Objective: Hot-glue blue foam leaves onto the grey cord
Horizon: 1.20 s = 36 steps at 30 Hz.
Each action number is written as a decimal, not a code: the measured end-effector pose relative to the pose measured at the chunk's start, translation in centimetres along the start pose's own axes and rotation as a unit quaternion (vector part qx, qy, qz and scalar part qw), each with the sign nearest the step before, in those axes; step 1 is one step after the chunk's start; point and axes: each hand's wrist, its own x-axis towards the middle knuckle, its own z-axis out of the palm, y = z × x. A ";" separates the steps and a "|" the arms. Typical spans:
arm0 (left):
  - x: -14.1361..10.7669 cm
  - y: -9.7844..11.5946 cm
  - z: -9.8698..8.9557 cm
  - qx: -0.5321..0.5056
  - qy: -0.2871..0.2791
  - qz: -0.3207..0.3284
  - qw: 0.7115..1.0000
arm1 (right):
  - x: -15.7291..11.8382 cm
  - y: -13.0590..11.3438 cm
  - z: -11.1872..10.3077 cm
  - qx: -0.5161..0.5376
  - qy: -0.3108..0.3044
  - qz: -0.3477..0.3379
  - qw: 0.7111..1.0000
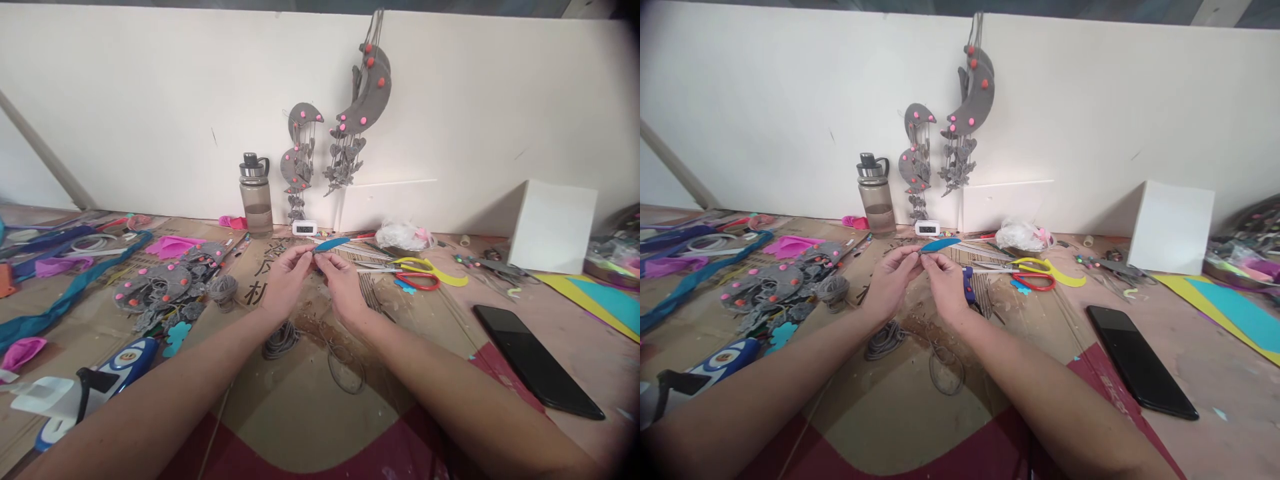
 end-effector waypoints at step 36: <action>0.1 0.2 -0.9 0.230 -0.048 0.111 0.966 | -0.7 0.6 0.2 0.002 0.032 -0.074 0.997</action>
